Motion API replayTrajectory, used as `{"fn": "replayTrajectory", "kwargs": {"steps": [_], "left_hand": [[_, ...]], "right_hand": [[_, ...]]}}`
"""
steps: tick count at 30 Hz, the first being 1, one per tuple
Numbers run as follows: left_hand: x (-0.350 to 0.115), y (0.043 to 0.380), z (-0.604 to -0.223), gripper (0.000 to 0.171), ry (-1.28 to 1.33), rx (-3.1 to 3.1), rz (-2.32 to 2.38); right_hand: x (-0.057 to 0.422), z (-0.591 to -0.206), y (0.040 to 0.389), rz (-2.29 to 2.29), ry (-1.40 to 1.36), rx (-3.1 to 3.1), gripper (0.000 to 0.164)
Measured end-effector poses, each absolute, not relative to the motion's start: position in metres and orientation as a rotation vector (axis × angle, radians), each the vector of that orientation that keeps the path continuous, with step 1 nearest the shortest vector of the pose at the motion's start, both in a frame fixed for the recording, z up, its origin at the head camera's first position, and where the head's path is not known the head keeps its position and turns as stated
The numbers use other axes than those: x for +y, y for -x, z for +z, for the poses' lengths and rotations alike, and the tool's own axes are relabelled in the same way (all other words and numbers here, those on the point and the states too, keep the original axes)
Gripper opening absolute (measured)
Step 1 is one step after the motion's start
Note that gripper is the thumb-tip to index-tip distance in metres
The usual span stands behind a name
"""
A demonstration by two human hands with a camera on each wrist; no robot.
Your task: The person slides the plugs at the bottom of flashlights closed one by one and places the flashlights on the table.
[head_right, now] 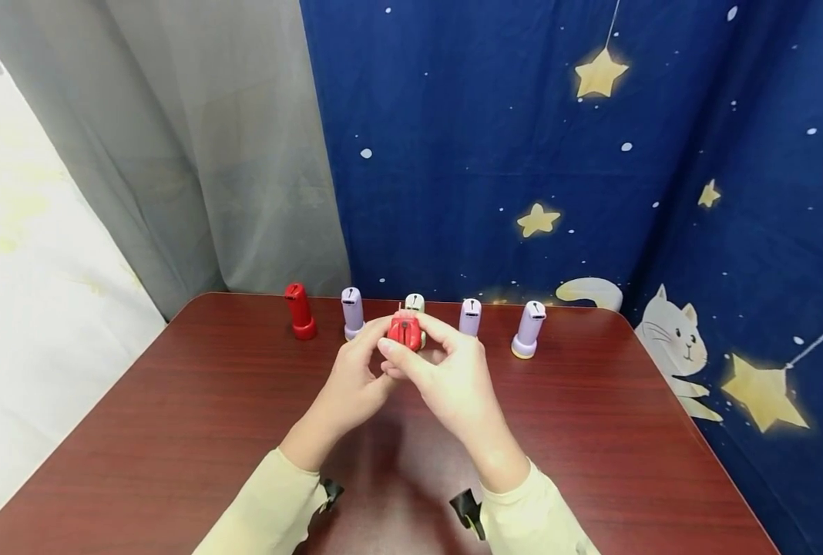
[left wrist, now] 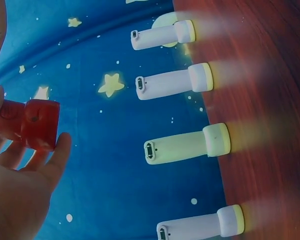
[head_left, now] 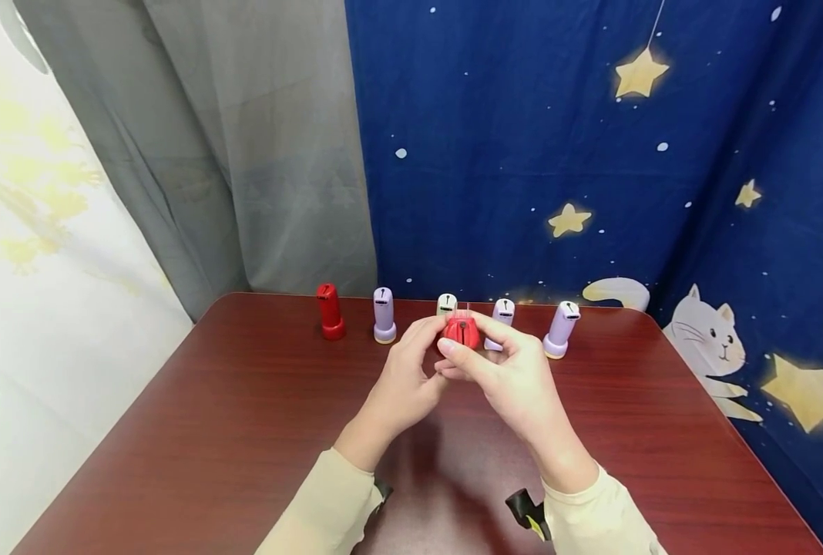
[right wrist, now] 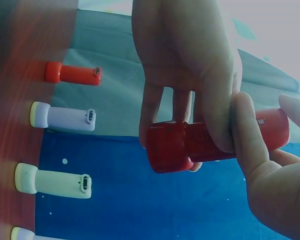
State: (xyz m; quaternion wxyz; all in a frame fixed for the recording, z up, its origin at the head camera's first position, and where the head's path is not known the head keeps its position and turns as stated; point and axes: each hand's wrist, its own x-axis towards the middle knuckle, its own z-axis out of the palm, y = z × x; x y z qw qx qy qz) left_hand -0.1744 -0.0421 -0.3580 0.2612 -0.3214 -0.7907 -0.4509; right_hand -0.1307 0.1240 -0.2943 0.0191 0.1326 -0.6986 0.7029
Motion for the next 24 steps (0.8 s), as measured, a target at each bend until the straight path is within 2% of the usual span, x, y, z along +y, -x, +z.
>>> {"fn": "replayTrajectory", "kwargs": {"steps": [9, 24], "left_hand": [[-0.041, 0.186, -0.365, 0.063, 0.851, -2.165, -1.265], [-0.059, 0.182, -0.35, 0.055, 0.932, -2.122, -1.226]], "right_hand": [[0.123, -0.302, 0.139, 2.13, -0.394, -2.211, 0.048], [0.122, -0.301, 0.13, 2.067, -0.579, -2.21, 0.043]]}}
